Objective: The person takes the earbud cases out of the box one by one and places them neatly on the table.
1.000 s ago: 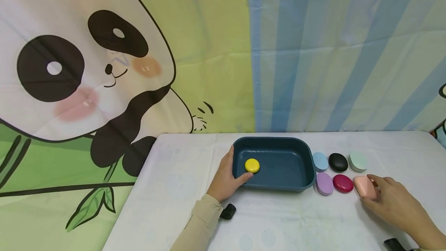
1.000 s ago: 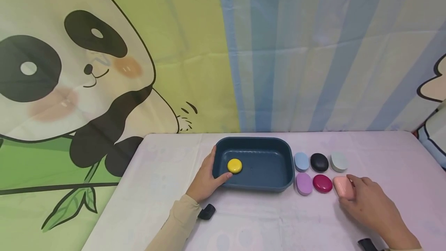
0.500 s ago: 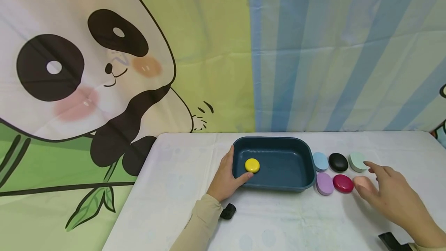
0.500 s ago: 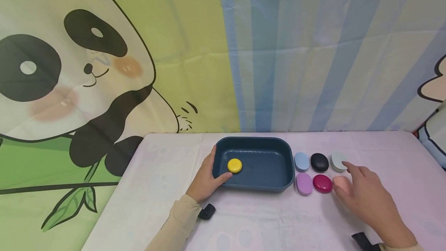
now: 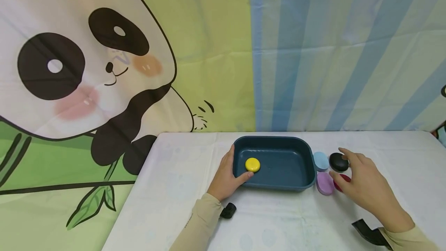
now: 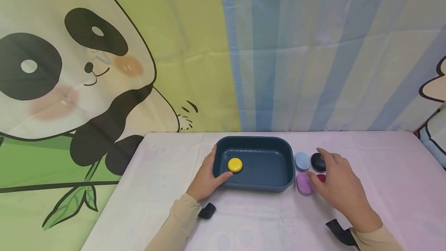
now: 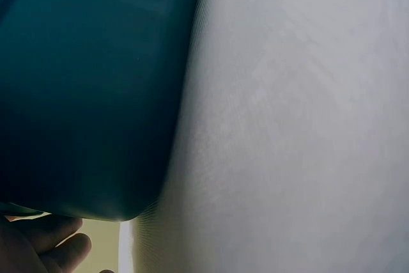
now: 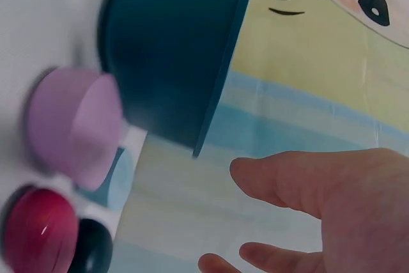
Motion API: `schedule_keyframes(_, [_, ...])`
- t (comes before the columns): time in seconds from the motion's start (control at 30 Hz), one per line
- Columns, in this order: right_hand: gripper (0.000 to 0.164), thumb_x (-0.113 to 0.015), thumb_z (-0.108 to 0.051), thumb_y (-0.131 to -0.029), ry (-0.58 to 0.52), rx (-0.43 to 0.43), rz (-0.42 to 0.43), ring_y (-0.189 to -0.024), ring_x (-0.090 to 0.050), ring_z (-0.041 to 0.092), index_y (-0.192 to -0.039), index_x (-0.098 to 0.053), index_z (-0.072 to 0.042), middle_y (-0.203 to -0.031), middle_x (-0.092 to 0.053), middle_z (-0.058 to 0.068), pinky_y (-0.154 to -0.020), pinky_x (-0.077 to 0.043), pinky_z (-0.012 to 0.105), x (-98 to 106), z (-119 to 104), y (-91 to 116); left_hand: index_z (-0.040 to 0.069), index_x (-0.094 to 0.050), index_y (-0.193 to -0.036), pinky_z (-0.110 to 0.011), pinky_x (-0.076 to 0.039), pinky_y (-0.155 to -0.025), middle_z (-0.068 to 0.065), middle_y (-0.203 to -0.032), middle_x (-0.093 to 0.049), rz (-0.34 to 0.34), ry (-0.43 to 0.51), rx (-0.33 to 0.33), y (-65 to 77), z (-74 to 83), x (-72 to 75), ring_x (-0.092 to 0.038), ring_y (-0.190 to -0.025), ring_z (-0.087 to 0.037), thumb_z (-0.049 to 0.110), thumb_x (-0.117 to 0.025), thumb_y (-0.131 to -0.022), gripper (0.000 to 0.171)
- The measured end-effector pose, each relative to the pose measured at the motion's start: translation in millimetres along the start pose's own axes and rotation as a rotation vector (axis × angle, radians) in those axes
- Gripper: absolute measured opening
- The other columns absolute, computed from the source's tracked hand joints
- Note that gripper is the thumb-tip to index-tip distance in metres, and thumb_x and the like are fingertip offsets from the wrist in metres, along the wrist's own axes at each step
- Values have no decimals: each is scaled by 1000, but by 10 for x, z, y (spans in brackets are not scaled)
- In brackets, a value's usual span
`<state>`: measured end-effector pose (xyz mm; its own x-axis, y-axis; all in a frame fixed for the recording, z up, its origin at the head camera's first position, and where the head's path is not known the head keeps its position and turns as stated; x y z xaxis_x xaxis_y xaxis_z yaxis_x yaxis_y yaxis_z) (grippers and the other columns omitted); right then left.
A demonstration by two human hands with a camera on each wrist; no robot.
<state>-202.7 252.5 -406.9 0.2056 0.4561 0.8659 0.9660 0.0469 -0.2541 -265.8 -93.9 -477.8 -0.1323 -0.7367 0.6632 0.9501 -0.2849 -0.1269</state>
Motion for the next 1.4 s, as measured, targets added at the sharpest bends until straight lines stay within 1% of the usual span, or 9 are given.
schedule_keyframes(0.07, [76,-79,-24,-83,-13,23,15,-108,-48,53,-141,-44,9,-121,-55,33,-77,-46,70,-10,-78,-29,17,-5,-163,-50,-28,-119,-5,-167,-17,-2,-3,2,-1,-3,-3,-22,-151,-24,67,-66,-86,111])
schedule_keyframes(0.17, [76,-79,-22,-83,-31,62,35,-106,-51,50,-142,-43,8,-119,-57,30,-75,-48,66,-31,-193,-70,19,-5,-163,-50,-28,-119,-5,-167,-17,-3,-5,7,1,-8,-5,-22,-151,-24,68,-66,-86,111])
schedule_keyframes(0.33, [75,-79,-22,-84,-63,100,44,-103,-54,46,-143,-44,7,-119,-60,28,-76,-49,61,-99,-388,-137,18,-5,-163,-50,-28,-119,-5,-167,-17,-3,-1,9,3,-3,-1,-22,-151,-24,67,-67,-86,110])
schedule_keyframes(0.5, [73,-77,-23,-87,-44,109,5,-103,-55,45,-144,-43,7,-121,-58,27,-74,-49,58,-222,-579,-193,17,-6,-163,-50,-28,-119,-5,-167,-17,-3,4,3,7,6,-3,-22,-151,-24,64,-69,-86,110])
schedule_keyframes(0.73, [71,-76,-24,-88,-67,114,-16,-114,-53,44,-145,-44,5,-123,-59,25,-89,-49,62,-378,-794,-282,15,-6,-163,-50,-28,-119,-5,-167,-17,-2,1,3,6,9,-3,-22,-151,-24,65,-68,-86,111])
schedule_keyframes(0.87, [71,-77,-23,-88,-77,121,-31,-111,-55,41,-145,-45,4,-124,-59,23,-85,-53,59,-474,-899,-329,15,-7,-163,-50,-28,-119,-5,-167,-18,0,4,7,3,6,0,-22,-151,-24,61,-70,-87,109])
schedule_keyframes(1.0, [71,-78,-23,-88,-74,130,-47,-109,-57,39,-145,-45,4,-123,-58,23,-83,-56,55,-565,-979,-371,17,-6,-163,-50,-28,-119,-5,-166,-18,0,8,11,1,10,0,-23,-150,-24,57,-71,-87,108])
schedule_keyframes(1.23, [70,-80,-25,-86,-51,159,-87,-111,-53,39,-143,-49,2,-129,-57,24,-89,-54,54,-737,-1133,-442,16,-7,-163,-52,-29,-118,-7,-166,-19,1,11,6,1,24,8,-24,-150,-26,57,-71,-88,107])
schedule_keyframes(1.4, [69,-82,-26,-85,-52,172,-112,-113,-55,39,-141,-53,1,-131,-57,24,-89,-55,53,-850,-1263,-471,16,-7,-163,-53,-29,-118,-8,-166,-19,-1,10,6,10,24,9,-25,-150,-27,57,-71,-88,107])
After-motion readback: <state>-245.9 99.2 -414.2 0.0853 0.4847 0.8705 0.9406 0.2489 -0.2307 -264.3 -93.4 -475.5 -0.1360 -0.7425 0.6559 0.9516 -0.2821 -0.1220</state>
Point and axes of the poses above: each hand's wrist, its own y-axis away from the middle knuckle, its own x-axis out of the back of the hand, z = x × y, the point moved 9 cm from there along -y, towards the middle knuckle
